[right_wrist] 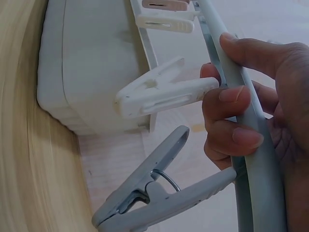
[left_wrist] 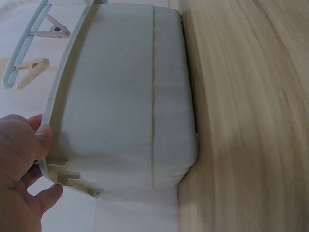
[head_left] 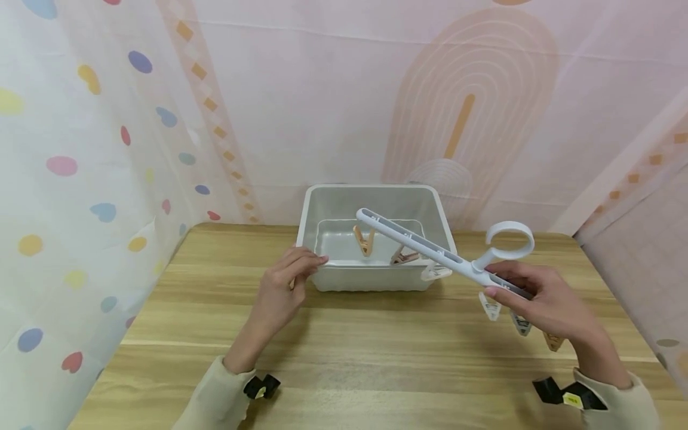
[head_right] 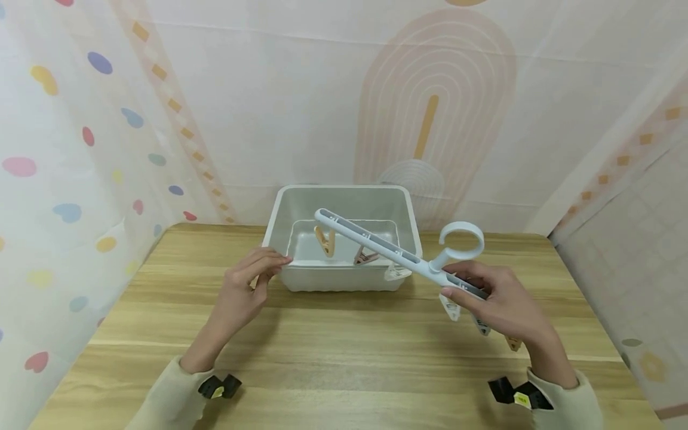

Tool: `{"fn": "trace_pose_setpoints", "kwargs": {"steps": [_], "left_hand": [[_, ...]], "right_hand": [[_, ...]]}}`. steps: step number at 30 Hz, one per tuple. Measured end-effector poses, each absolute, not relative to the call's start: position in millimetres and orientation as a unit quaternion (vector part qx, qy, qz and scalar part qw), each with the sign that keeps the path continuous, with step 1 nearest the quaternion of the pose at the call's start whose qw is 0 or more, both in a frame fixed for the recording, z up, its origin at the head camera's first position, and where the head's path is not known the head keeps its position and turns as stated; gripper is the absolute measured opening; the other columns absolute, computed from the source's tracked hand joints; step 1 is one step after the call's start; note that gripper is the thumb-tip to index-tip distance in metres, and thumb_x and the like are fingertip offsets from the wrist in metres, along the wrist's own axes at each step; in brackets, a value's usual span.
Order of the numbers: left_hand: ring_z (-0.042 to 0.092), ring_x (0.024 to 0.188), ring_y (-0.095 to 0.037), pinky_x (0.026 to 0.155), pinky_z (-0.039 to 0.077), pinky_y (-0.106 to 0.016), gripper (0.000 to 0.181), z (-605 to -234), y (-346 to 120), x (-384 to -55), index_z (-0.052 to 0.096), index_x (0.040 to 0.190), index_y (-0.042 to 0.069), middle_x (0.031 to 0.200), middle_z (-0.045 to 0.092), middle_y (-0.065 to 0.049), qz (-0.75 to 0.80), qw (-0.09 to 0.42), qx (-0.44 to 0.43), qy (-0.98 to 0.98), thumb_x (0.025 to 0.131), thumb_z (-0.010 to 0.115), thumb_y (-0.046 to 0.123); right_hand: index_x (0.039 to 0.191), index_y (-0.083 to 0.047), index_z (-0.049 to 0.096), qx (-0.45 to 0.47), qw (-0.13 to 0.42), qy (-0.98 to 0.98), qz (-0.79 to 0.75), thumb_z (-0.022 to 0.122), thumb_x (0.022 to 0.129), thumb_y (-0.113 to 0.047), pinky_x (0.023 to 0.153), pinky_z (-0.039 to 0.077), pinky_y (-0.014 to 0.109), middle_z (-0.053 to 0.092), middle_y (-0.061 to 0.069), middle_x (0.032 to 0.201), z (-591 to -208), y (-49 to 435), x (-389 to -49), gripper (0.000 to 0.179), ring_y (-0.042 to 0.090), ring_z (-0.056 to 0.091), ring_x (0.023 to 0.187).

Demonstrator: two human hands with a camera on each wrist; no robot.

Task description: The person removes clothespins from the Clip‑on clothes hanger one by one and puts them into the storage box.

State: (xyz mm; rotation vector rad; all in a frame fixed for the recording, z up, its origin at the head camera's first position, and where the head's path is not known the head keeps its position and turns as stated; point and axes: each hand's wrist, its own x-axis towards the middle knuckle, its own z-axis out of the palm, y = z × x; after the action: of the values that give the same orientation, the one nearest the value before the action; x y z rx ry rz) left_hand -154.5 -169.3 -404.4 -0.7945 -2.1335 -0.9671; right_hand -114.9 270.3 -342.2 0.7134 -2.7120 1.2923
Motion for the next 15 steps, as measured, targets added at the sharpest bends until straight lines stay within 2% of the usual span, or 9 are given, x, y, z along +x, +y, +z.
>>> {"fn": "trace_pose_setpoints", "kwargs": {"steps": [4,6,12,15], "left_hand": [[0.067,0.112,-0.027,0.106,0.051,-0.037,0.032,-401,-170,-152,0.076,0.112,0.005,0.111,0.075,-0.009,-0.346,0.32,-0.296,-0.831,0.086,0.074,-0.011],[0.066,0.116,-0.03,0.103,0.053,-0.04,0.032,-400,-170,-151,0.074,0.115,0.004,0.115,0.074,-0.012,-0.336,0.318,-0.292,-0.837,0.085,0.079,-0.005],[0.059,0.125,-0.035,0.105,0.05,-0.045,0.047,-395,-167,-144,0.069,0.124,0.002,0.123,0.07,-0.014,-0.343,0.316,-0.283,-0.839,0.081,0.087,0.009],[0.056,0.125,-0.035,0.109,0.046,-0.041,0.052,-391,-164,-141,0.067,0.126,0.003,0.122,0.07,-0.012,-0.355,0.318,-0.286,-0.831,0.08,0.088,0.012]], "right_hand": [[0.124,-0.009,0.069,0.237,0.013,-0.872,0.427,0.073,0.094,-0.004,0.058,0.052,0.023,0.074,-0.005,0.101,-343,265,-117,0.031,0.005,0.067,0.073],[0.124,-0.009,0.069,0.241,0.007,-0.87,0.43,0.073,0.094,-0.004,0.058,0.052,0.024,0.074,-0.007,0.101,-343,263,-118,0.03,0.005,0.067,0.073],[0.123,-0.008,0.07,0.251,-0.011,-0.863,0.438,0.073,0.094,-0.004,0.055,0.052,0.024,0.075,-0.006,0.098,-344,259,-119,0.03,0.004,0.066,0.071],[0.122,-0.007,0.07,0.254,-0.02,-0.86,0.442,0.073,0.094,-0.004,0.053,0.051,0.025,0.075,-0.004,0.093,-345,259,-118,0.029,0.005,0.065,0.068]]}}
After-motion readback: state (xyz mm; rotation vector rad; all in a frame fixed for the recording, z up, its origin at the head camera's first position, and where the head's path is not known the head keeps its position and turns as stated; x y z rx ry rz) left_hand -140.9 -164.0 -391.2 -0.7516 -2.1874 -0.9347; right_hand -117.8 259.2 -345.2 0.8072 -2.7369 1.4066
